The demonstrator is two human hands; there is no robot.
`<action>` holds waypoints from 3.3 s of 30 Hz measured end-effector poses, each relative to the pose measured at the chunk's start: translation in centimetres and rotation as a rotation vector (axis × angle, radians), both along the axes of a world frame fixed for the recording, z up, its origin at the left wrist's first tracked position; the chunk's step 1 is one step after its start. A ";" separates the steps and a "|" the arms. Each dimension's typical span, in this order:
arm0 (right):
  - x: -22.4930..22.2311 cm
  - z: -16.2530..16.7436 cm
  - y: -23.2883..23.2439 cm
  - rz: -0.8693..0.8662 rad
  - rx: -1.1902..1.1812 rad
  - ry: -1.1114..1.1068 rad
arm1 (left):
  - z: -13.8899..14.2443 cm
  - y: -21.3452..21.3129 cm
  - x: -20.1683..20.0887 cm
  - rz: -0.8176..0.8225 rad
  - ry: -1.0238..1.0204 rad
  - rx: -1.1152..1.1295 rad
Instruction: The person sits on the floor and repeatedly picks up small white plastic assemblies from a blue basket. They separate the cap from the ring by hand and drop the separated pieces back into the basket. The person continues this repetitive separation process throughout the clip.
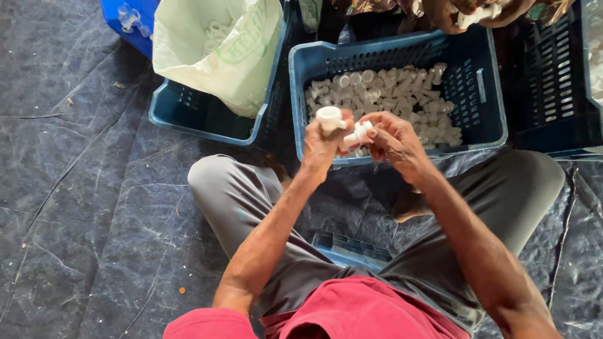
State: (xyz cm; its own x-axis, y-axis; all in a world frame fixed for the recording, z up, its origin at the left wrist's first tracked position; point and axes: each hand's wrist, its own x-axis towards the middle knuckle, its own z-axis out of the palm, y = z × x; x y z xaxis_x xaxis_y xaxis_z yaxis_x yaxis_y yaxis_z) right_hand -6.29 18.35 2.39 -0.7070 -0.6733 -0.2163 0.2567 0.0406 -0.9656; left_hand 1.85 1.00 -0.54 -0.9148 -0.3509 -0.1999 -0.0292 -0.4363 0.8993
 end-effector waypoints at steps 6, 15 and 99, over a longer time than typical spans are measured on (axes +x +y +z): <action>2.3 -2.3 -2.3 -0.210 -0.006 0.072 | -4.2 3.0 -1.6 0.401 0.003 -0.593; 1.4 -1.0 -0.9 -0.092 0.085 0.429 | -2.3 0.5 -2.5 -0.055 -0.149 0.107; -0.2 -2.3 -0.2 -0.106 -0.094 -0.408 | 3.0 0.6 -1.0 0.196 0.118 -1.072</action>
State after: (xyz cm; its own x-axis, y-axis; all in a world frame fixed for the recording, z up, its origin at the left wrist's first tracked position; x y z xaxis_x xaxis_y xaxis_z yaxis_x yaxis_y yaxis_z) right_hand -6.46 18.15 0.07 -0.6425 -0.6319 -0.4335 0.6162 -0.0898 -0.7825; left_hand 0.86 1.56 2.49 -0.8174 -0.4322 0.3810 0.0661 0.5866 0.8072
